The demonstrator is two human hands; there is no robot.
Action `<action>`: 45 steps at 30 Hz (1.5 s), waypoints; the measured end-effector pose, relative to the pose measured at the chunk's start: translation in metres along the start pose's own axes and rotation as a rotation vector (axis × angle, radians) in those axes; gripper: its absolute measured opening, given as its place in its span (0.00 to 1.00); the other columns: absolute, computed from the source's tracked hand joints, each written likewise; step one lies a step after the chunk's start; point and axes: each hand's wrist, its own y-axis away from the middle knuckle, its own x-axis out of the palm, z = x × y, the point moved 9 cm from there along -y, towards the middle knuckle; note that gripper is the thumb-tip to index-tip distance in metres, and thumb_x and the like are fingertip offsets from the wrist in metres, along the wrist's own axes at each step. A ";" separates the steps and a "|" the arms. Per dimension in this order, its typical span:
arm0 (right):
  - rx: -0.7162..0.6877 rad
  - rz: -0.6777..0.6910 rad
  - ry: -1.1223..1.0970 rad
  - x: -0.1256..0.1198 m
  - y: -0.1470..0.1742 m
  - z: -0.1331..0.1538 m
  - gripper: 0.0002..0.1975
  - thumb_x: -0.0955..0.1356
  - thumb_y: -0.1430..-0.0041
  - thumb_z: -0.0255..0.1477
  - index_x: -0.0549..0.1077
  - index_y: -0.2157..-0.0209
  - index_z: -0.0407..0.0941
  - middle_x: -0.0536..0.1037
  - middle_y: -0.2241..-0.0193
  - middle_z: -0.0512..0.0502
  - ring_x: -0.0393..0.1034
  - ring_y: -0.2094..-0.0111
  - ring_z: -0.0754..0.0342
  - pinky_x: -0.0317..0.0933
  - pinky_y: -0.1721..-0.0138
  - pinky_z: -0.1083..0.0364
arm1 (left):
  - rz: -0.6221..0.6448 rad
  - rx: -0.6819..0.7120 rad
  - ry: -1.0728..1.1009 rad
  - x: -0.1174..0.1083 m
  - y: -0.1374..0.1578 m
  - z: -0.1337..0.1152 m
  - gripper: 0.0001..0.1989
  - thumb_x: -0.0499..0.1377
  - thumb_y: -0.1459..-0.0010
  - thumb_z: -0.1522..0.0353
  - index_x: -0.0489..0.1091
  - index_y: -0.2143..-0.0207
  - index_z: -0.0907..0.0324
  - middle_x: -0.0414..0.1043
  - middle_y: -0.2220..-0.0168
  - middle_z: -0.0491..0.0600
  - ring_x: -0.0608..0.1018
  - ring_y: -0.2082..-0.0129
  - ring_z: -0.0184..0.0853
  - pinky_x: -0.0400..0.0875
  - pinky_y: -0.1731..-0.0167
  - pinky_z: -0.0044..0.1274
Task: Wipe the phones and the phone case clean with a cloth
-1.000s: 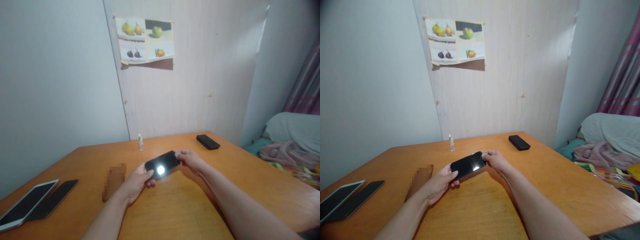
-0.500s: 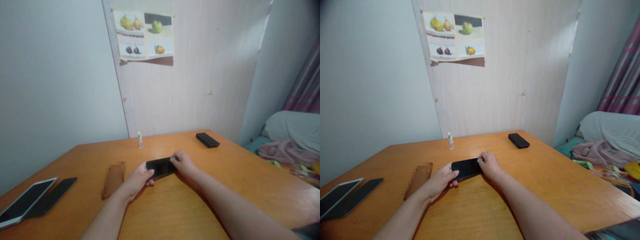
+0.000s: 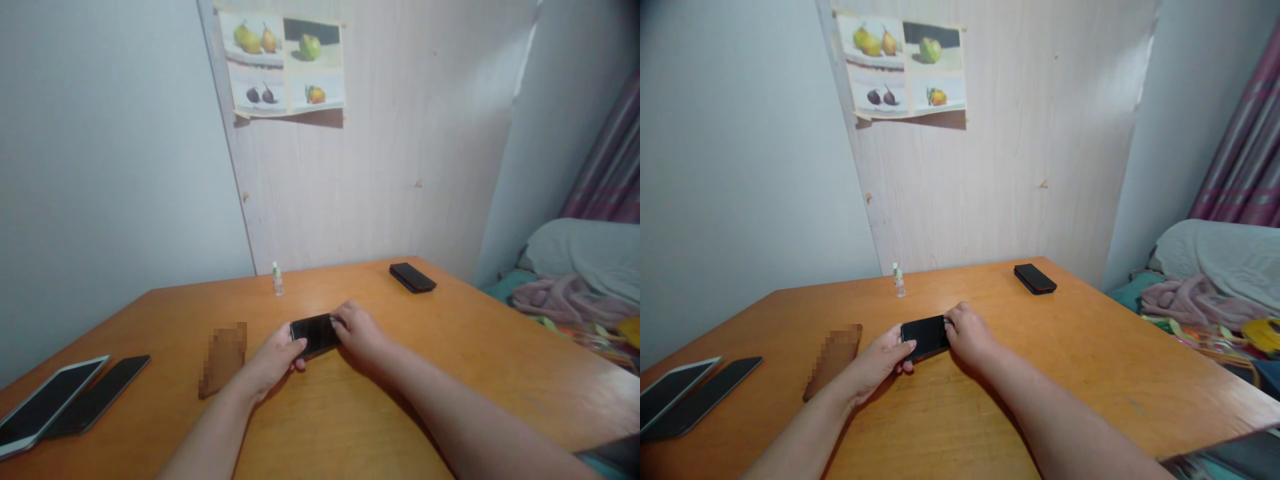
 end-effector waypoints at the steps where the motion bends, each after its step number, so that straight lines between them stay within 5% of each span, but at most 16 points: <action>1: -0.083 0.030 -0.019 0.004 0.003 0.015 0.09 0.64 0.36 0.24 0.76 0.60 0.44 0.74 0.60 0.43 0.68 0.58 0.53 0.61 0.54 0.56 | 0.001 0.000 0.007 0.001 0.000 0.000 0.14 0.58 0.42 0.67 0.65 0.54 0.62 0.71 0.70 0.45 0.71 0.79 0.25 0.61 0.78 0.19; 4: -0.229 0.089 -0.006 0.011 0.009 0.040 0.11 0.61 0.34 0.25 0.76 0.57 0.44 0.76 0.57 0.42 0.68 0.54 0.52 0.60 0.51 0.55 | -0.001 0.013 0.016 0.001 0.000 0.000 0.16 0.59 0.42 0.67 0.64 0.52 0.62 0.72 0.68 0.46 0.71 0.79 0.25 0.61 0.78 0.19; 10: -0.078 0.096 0.182 0.006 0.007 0.022 0.19 0.58 0.33 0.27 0.72 0.46 0.36 0.71 0.44 0.30 0.66 0.45 0.43 0.57 0.42 0.47 | -0.010 0.029 0.007 0.000 -0.002 0.002 0.15 0.59 0.42 0.65 0.66 0.53 0.62 0.72 0.68 0.45 0.71 0.79 0.25 0.61 0.78 0.19; 15: -0.340 0.242 0.121 0.020 0.024 0.065 0.23 0.59 0.33 0.29 0.65 0.39 0.40 0.62 0.35 0.35 0.53 0.34 0.42 0.53 0.37 0.44 | 0.024 0.054 0.080 0.006 -0.004 0.001 0.18 0.61 0.43 0.63 0.66 0.53 0.62 0.74 0.64 0.49 0.72 0.77 0.26 0.65 0.76 0.20; 21: -0.178 0.230 0.153 0.014 0.019 0.047 0.27 0.57 0.32 0.30 0.60 0.35 0.34 0.56 0.33 0.30 0.47 0.32 0.39 0.47 0.35 0.40 | -0.012 0.054 0.052 0.003 -0.005 0.007 0.19 0.61 0.42 0.65 0.66 0.50 0.61 0.75 0.64 0.48 0.71 0.78 0.26 0.64 0.75 0.20; 27: -0.361 0.371 0.010 0.024 0.033 0.076 0.30 0.54 0.29 0.41 0.52 0.31 0.42 0.49 0.30 0.40 0.39 0.29 0.45 0.39 0.32 0.41 | -0.011 0.202 0.045 0.005 -0.005 -0.005 0.19 0.62 0.42 0.62 0.69 0.51 0.60 0.76 0.59 0.51 0.74 0.65 0.33 0.69 0.64 0.24; 34: 0.059 0.238 0.135 0.015 0.015 0.014 0.34 0.56 0.30 0.41 0.53 0.33 0.31 0.47 0.31 0.27 0.38 0.30 0.38 0.39 0.32 0.40 | -0.025 0.070 0.056 0.003 -0.004 0.004 0.17 0.62 0.43 0.65 0.67 0.52 0.61 0.72 0.69 0.46 0.73 0.74 0.29 0.64 0.76 0.19; 40: -0.206 0.373 0.008 0.031 0.028 0.047 0.36 0.57 0.31 0.45 0.48 0.30 0.37 0.44 0.30 0.34 0.35 0.29 0.43 0.39 0.32 0.42 | -0.030 0.062 0.112 0.002 -0.002 -0.003 0.19 0.64 0.45 0.63 0.68 0.53 0.62 0.70 0.74 0.42 0.71 0.80 0.26 0.61 0.79 0.18; 45: 0.035 0.340 0.135 0.023 0.020 0.016 0.37 0.57 0.31 0.42 0.48 0.31 0.31 0.43 0.31 0.28 0.34 0.29 0.39 0.36 0.32 0.40 | -0.044 0.026 0.052 -0.004 -0.004 0.004 0.21 0.63 0.44 0.62 0.66 0.51 0.62 0.72 0.70 0.45 0.72 0.79 0.26 0.60 0.80 0.18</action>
